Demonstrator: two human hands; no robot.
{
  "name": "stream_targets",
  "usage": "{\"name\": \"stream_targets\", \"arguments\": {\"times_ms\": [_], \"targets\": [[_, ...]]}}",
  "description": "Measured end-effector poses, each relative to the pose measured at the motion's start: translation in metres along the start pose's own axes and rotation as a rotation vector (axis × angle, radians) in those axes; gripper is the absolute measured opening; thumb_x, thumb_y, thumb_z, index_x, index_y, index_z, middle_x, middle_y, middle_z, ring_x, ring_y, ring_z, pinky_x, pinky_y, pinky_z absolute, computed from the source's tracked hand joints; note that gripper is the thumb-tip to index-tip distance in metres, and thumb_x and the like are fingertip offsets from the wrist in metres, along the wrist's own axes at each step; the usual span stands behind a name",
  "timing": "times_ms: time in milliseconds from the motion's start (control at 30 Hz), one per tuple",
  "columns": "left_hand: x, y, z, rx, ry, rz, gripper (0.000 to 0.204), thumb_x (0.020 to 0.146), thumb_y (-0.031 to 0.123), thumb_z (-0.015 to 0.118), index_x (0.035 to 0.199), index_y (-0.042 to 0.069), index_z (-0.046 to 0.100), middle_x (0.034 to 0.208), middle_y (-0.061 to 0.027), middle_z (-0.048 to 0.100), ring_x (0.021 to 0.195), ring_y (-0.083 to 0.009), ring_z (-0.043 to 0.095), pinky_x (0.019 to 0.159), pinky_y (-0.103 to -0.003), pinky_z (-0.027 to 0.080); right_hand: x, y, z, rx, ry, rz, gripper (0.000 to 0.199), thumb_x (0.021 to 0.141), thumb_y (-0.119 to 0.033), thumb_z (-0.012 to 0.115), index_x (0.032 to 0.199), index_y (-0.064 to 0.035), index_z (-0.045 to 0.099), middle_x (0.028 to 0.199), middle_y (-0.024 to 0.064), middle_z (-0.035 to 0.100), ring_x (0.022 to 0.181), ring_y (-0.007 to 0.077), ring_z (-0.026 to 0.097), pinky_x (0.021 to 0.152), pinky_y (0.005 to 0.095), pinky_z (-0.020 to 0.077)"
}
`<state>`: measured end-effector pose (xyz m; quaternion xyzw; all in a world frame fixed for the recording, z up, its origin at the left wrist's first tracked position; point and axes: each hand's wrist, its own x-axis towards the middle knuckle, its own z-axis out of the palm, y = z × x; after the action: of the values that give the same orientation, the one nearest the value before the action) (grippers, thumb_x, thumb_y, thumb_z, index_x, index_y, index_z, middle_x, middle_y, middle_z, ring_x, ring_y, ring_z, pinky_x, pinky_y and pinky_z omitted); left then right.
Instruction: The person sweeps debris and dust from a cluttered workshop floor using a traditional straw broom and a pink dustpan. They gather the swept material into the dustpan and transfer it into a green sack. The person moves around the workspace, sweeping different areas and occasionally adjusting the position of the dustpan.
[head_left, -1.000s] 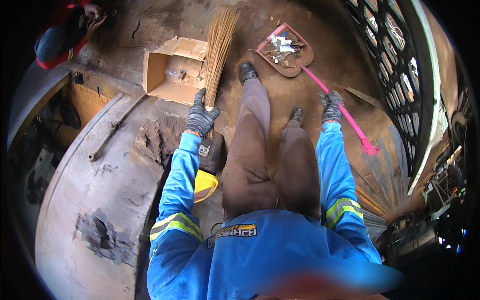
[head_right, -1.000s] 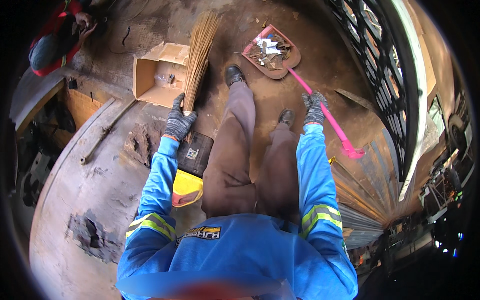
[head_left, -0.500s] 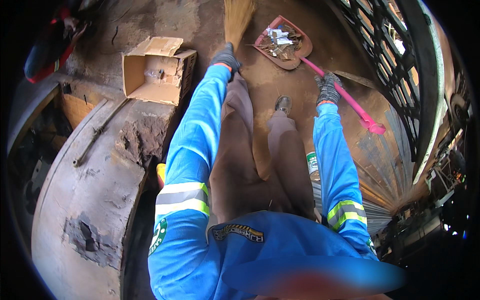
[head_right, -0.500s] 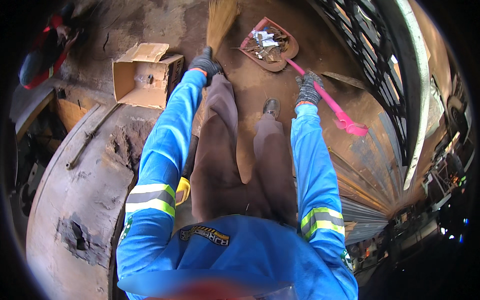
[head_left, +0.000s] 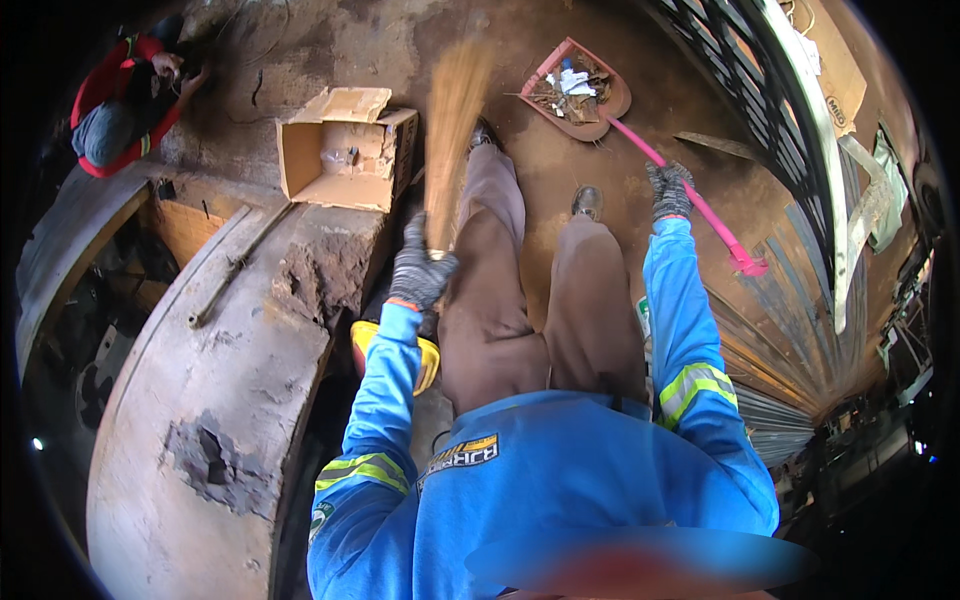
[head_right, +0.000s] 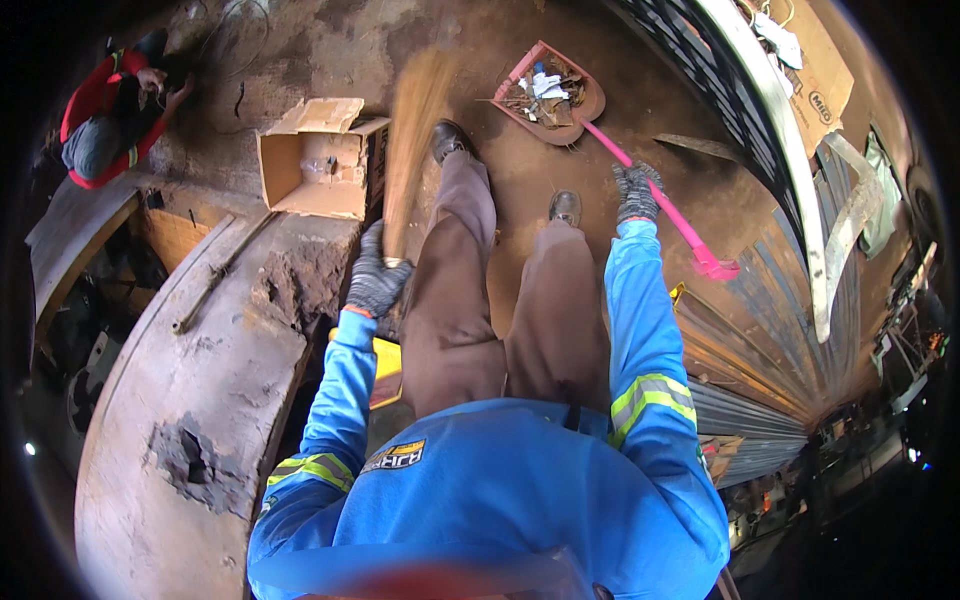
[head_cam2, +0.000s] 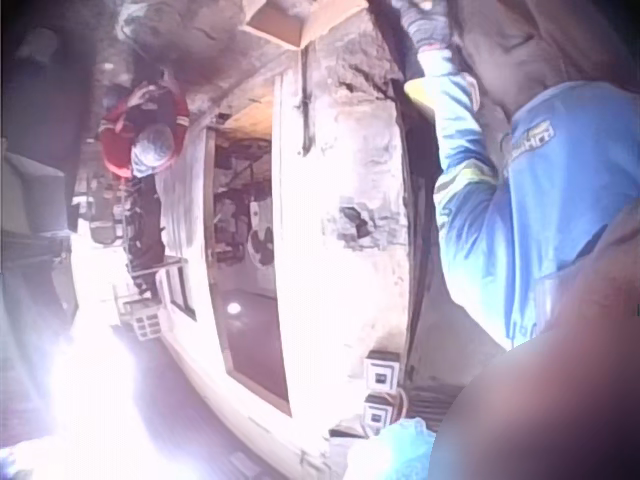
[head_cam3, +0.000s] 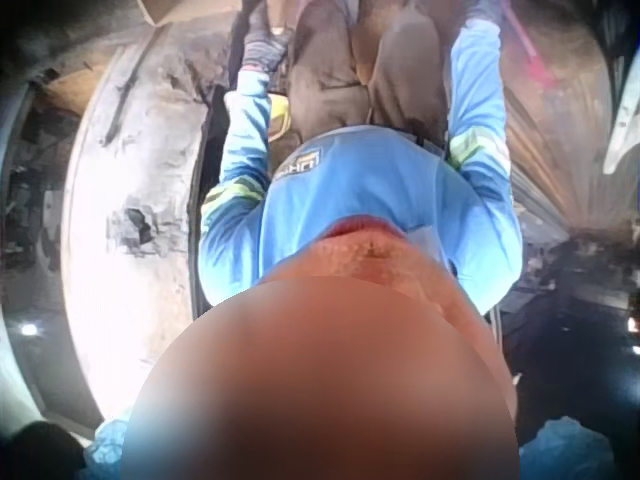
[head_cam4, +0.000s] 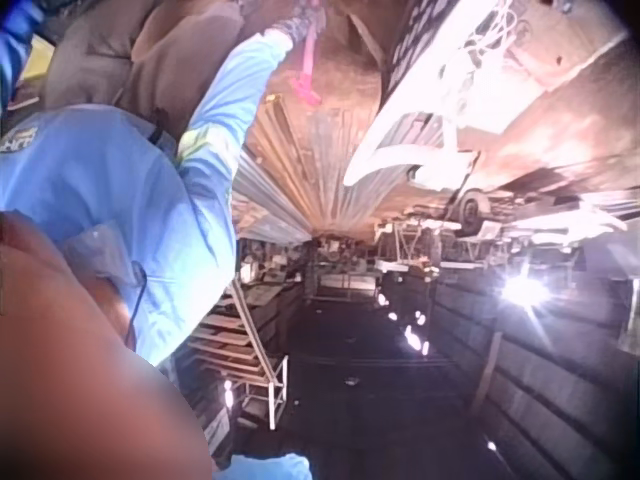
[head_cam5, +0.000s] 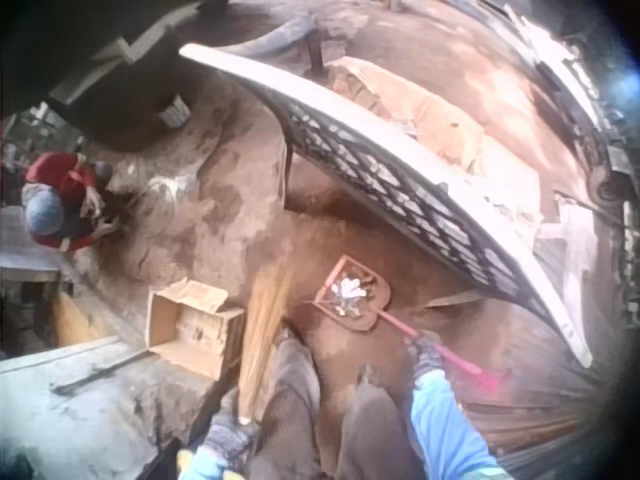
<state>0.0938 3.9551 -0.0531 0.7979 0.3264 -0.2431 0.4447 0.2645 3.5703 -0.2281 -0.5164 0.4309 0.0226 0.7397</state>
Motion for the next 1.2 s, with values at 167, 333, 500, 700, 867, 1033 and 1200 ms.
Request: {"name": "stream_targets", "arguments": {"times_ms": [167, 333, 500, 700, 867, 1033, 1200], "targets": [[-0.09, -0.058, 0.004, 0.017, 0.356, -0.231, 0.067, 0.069, 0.012, 0.063, 0.128, 0.01, 0.03, 0.1, -0.0159, 0.058, 0.09, -0.025, 0.057, 0.08, -0.034, 0.045, 0.016, -0.011, -0.042, 0.076, -0.09, -0.013, 0.023, 0.068, 0.009, 0.055, 0.089, 0.0066, 0.048, 0.085, 0.0194, 0.049, 0.078, 0.0356, 0.055, 0.074, 0.0525, 0.0532], [-0.224, -0.146, 0.091, -0.124, 0.516, -0.459, 0.067, 0.068, 0.017, 0.067, 0.123, 0.001, 0.033, 0.102, -0.0173, 0.054, 0.084, -0.0252, 0.055, 0.076, -0.032, 0.045, 0.009, -0.034, -0.088, 0.101, -0.145, 0.07, 0.019, 0.065, 0.011, 0.054, 0.083, 0.0082, 0.048, 0.082, 0.0199, 0.048, 0.077, 0.0392, 0.055, 0.074, 0.059, 0.0508], [-0.333, -0.126, 0.197, -0.242, 0.435, -0.654, 0.065, 0.066, 0.01, 0.068, 0.121, 0.001, 0.036, 0.095, -0.016, 0.056, 0.08, -0.0234, 0.055, 0.073, -0.031, 0.046, -0.025, -0.075, -0.109, -0.035, -0.094, 0.062, 0.013, 0.069, 0.009, 0.054, 0.08, 0.0088, 0.048, 0.081, 0.0196, 0.048, 0.076, 0.036, 0.055, 0.075, 0.0498, 0.0547], [-0.424, -0.18, 0.32, -0.252, 0.199, -0.681, 0.07, 0.064, 0.01, 0.072, 0.124, 0.004, 0.036, 0.096, -0.0178, 0.059, 0.086, -0.0256, 0.058, 0.076, -0.034, 0.047, -0.052, -0.102, -0.123, -0.048, -0.076, 0.013, 0.014, 0.069, 0.007, 0.056, 0.079, 0.0087, 0.047, 0.082, 0.0176, 0.047, 0.075, 0.0334, 0.054, 0.074, 0.0464, 0.0562], [-0.446, -0.244, 0.342, -0.589, 0.297, -0.77, 0.041, 0.08, 0.009, 0.049, 0.12, 0.008, 0.04, 0.096, -0.012, 0.06, 0.084, -0.0239, 0.056, 0.076, -0.033, 0.045, -0.059, -0.103, -0.13, -0.061, -0.006, 0.024, 0.015, 0.069, 0.009, 0.054, 0.082, 0.0094, 0.047, 0.083, 0.0185, 0.046, 0.076, 0.0363, 0.055, 0.072, 0.0457, 0.0569], [-0.402, -0.147, 0.219, -0.118, 0.241, -0.764, 0.069, 0.068, 0.024, 0.069, 0.127, 0.012, 0.035, 0.097, -0.0205, 0.059, 0.089, -0.0325, 0.057, 0.075, -0.038, 0.045, -0.073, -0.102, -0.149, -0.003, 0.028, -0.083, 0.016, 0.069, 0.009, 0.054, 0.083, 0.0092, 0.047, 0.085, 0.0182, 0.045, 0.076, 0.0359, 0.055, 0.07, 0.0461, 0.0574], [-0.413, -0.169, 0.172, -0.049, 0.293, -0.778, 0.07, 0.066, 0.035, 0.069, 0.126, 0.015, 0.036, 0.1, -0.0246, 0.058, 0.093, -0.0371, 0.057, 0.08, -0.041, 0.044, -0.119, -0.108, -0.155, 0.081, 0.036, -0.007, 0.016, 0.068, 0.01, 0.053, 0.082, 0.01, 0.046, 0.083, 0.0181, 0.046, 0.078, 0.0362, 0.054, 0.074, 0.0488, 0.0556]]}}
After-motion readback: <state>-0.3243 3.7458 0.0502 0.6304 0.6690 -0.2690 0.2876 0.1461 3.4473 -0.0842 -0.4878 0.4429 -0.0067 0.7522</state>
